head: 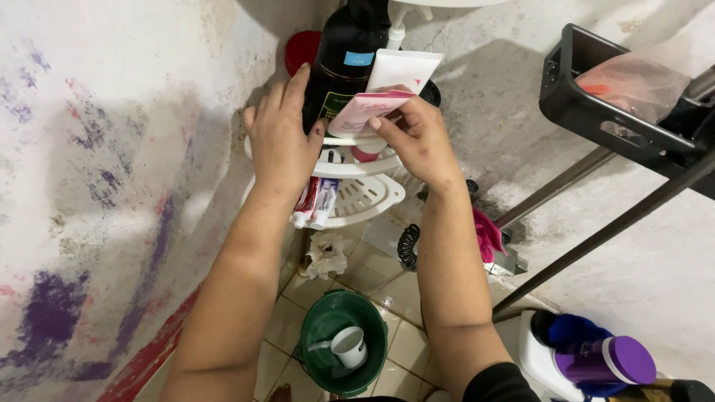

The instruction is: Organizing toiletries and bathroom products by moving them from a sink area and a bucket onto a corner shelf unit.

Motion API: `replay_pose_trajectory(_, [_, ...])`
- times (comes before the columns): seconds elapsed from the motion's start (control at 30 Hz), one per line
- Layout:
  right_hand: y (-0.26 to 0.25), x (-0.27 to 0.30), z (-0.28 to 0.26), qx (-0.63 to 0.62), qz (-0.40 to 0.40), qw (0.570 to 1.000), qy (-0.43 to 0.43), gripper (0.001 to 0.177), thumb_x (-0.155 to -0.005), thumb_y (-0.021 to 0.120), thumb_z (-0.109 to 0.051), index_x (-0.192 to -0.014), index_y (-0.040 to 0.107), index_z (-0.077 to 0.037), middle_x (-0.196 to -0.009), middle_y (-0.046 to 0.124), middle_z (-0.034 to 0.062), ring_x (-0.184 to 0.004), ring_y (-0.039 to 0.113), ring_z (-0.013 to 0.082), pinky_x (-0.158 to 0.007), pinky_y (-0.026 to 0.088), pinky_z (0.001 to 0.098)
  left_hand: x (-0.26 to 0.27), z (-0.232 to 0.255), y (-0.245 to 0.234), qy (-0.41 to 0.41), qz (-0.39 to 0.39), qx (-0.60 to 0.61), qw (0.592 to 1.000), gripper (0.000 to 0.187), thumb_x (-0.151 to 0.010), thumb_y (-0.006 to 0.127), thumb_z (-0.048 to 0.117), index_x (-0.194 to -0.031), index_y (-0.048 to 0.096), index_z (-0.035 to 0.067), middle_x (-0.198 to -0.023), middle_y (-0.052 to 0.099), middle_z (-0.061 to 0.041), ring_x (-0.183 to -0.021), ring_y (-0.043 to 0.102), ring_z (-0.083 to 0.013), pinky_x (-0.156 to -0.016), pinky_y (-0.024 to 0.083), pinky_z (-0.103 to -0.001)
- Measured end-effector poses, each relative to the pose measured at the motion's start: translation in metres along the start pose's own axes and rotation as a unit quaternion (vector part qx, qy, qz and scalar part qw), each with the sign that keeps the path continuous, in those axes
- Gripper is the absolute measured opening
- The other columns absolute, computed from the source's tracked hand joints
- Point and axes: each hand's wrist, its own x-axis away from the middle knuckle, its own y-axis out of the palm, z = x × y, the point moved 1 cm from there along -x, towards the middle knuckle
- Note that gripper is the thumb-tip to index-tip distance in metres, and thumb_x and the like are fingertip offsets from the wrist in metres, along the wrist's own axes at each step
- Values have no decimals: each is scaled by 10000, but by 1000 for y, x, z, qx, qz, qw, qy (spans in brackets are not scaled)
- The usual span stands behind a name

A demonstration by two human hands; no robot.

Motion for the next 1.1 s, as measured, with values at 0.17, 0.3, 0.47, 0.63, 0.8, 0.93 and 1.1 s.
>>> replay_pose_trajectory(0.17, [15,-4,-31,175,40,983,29,242,-951,760,-83,-1177,679,-43,-958,761,51,-791,709,128,-697,561,278,11,-2,1,46,62,19,997,645,-795,829,153,-1368,539,91,-1304,554,-156,-1257,522,-341,-1044,340,-491])
replay_pose_trajectory(0.3, [30,2,-30,329,97,939,29,264,-942,825,-157,-1069,629,-33,-914,733,78,-745,685,224,-673,522,347,19,9,-1,50,62,60,995,343,-855,808,259,-1139,695,105,-1189,560,-108,-1143,528,-306,-1009,353,-477])
replay_pose_trajectory(0.47, [38,12,-51,302,168,938,-25,497,-901,790,-121,-1321,528,-71,-1052,627,97,-760,640,259,-675,520,385,19,5,5,32,87,46,995,245,-911,809,246,-1103,737,112,-1193,576,-50,-1139,530,-285,-1015,364,-461])
replay_pose_trajectory(0.63, [39,17,-55,354,173,908,-145,577,-965,710,-26,-1489,504,-150,-1301,535,121,-1071,663,316,-834,572,404,17,10,2,28,76,27,996,241,-909,791,222,-1124,730,134,-1195,579,-56,-1146,532,-294,-1005,365,-458])
replay_pose_trajectory(0.8, [38,16,-50,377,149,908,-108,565,-925,708,-24,-1435,534,-192,-1302,536,122,-1093,669,329,-815,572,409,16,15,4,58,84,16,995,577,-947,736,126,-1490,544,163,-1283,509,-107,-1231,512,-304,-1060,353,-489])
replay_pose_trajectory(0.93, [36,13,-58,366,151,910,-122,617,-897,690,-13,-1471,511,-150,-1304,524,141,-1080,661,338,-818,569,417,14,21,-2,71,77,8,994,682,-936,715,84,-1561,478,222,-1322,495,-92,-1254,506,-299,-1091,356,-500])
replay_pose_trajectory(1.1, [34,13,-58,373,150,911,-90,553,-884,668,-25,-1413,539,-125,-1307,539,145,-1066,667,351,-839,566,433,11,25,-8,93,65,20,993,682,-889,712,23,-1524,545,203,-1330,510,-98,-1237,508,-314,-1049,370,-478])
